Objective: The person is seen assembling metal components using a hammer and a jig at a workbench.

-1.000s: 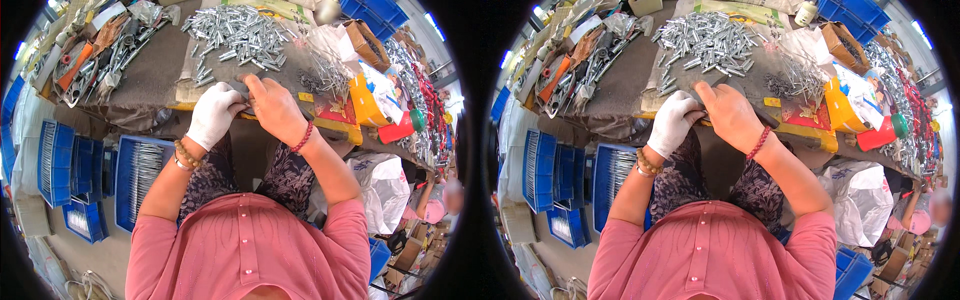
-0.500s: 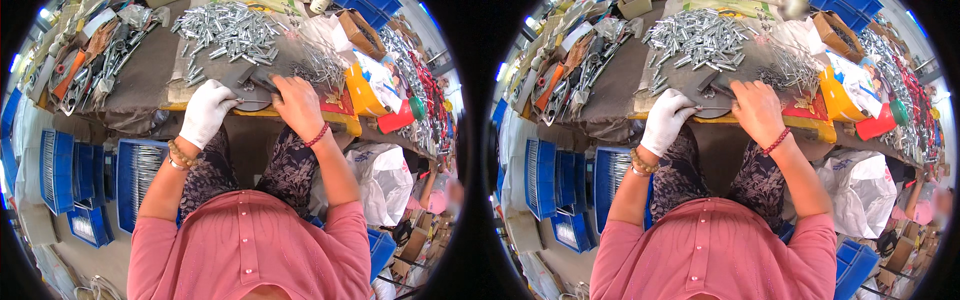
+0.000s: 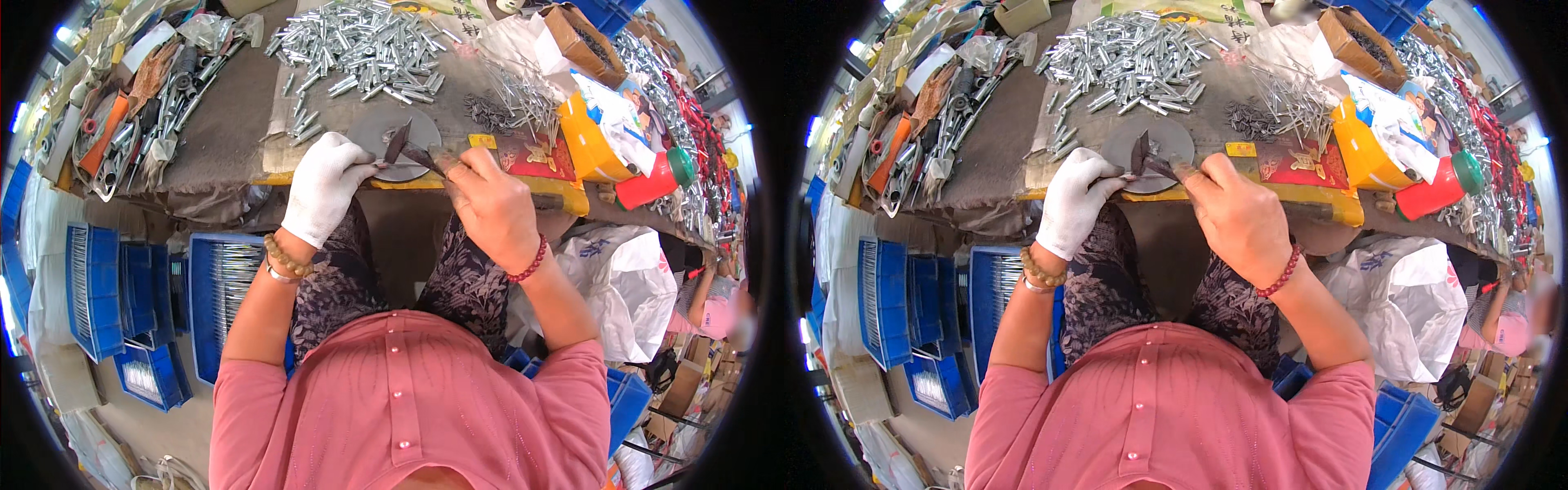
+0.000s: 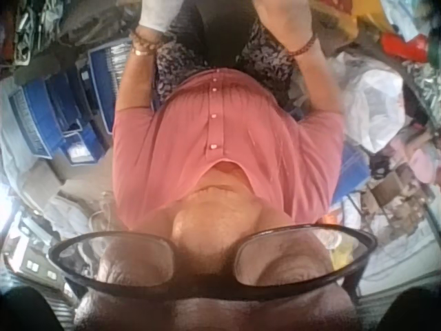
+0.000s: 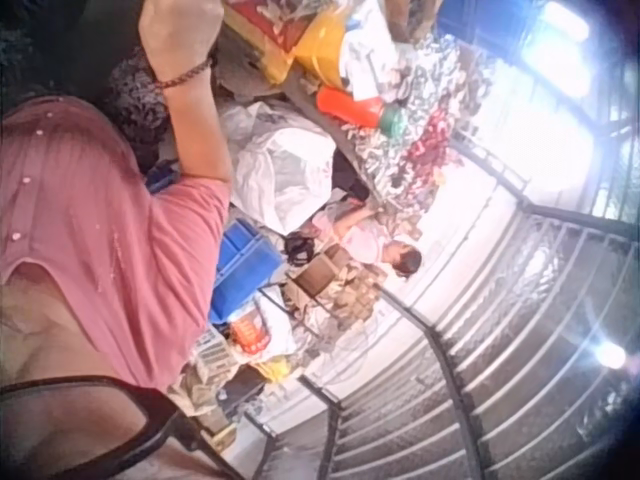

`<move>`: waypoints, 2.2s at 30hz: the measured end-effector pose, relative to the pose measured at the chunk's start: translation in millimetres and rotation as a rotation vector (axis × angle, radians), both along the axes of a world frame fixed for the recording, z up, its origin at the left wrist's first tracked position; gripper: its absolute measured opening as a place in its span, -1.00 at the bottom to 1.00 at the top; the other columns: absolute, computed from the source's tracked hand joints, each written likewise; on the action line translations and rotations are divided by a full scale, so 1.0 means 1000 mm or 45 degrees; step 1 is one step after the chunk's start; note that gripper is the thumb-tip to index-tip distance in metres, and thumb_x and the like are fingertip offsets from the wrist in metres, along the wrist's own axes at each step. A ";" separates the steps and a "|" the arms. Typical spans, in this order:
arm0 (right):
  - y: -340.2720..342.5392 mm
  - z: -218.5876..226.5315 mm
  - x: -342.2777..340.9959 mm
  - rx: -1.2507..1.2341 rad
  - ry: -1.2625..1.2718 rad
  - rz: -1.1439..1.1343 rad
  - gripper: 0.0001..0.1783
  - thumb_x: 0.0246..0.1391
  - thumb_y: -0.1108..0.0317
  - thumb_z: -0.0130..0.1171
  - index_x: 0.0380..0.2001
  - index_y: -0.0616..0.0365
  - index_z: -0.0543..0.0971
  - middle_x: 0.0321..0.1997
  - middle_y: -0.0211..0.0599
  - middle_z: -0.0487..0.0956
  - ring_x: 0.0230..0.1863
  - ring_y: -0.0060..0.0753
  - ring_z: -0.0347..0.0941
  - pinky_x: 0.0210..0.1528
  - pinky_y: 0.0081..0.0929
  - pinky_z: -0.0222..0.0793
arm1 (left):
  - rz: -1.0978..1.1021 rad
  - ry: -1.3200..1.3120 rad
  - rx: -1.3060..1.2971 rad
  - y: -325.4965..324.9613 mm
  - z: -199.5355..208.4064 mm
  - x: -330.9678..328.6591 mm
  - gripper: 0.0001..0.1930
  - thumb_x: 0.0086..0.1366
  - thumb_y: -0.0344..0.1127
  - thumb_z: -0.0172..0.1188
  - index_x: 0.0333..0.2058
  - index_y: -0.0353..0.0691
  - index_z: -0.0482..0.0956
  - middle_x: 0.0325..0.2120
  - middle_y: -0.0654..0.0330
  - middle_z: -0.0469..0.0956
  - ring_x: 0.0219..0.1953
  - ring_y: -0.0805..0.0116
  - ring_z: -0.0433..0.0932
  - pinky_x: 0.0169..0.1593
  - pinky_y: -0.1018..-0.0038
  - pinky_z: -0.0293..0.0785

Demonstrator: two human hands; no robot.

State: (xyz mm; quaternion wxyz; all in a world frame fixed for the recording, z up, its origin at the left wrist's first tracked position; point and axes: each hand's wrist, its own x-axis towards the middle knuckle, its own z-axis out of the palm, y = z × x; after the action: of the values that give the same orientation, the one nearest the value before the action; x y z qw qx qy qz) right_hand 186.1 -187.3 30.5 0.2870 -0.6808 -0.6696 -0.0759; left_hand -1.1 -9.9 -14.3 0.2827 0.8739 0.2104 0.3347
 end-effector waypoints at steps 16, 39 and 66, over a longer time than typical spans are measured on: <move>0.014 0.007 0.004 0.132 0.256 0.055 -0.61 0.14 0.49 0.24 0.07 0.06 0.61 -0.21 -0.20 0.49 -0.26 0.00 0.56 -0.26 -0.17 0.50 | -0.033 -0.006 -0.032 0.004 0.001 -0.003 -0.90 0.16 -0.48 0.40 -0.34 -0.30 0.68 -0.35 0.10 0.53 -0.23 0.11 0.55 -0.11 0.33 0.47; -0.003 0.007 -0.008 0.281 -0.137 0.000 -0.49 0.06 0.53 0.25 0.13 0.00 0.65 -0.30 -0.27 0.52 -0.30 -0.14 0.57 -0.31 -0.25 0.53 | -0.094 -0.027 -0.027 0.009 -0.001 -0.006 -0.90 0.15 -0.50 0.41 -0.34 -0.29 0.69 -0.38 0.13 0.53 -0.26 0.15 0.56 -0.13 0.34 0.48; 0.009 -0.029 -0.034 -0.522 0.849 -0.029 -0.81 0.10 0.42 0.30 -0.27 0.28 0.56 -0.58 -0.09 0.57 -0.57 -0.16 0.52 -0.43 -0.28 0.39 | 0.330 -0.319 -0.662 -0.052 -0.025 -0.011 -0.64 0.34 -0.44 0.28 0.11 -0.21 0.62 -0.37 0.15 0.62 -0.34 0.38 0.57 -0.18 0.46 0.51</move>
State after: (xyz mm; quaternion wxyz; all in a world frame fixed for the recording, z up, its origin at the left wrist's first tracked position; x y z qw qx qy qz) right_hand 152.2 -178.6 1.8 0.3460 -0.7189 -0.5332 0.2815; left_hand -12.1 -62.3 -39.8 0.4753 0.6904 0.3620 0.4080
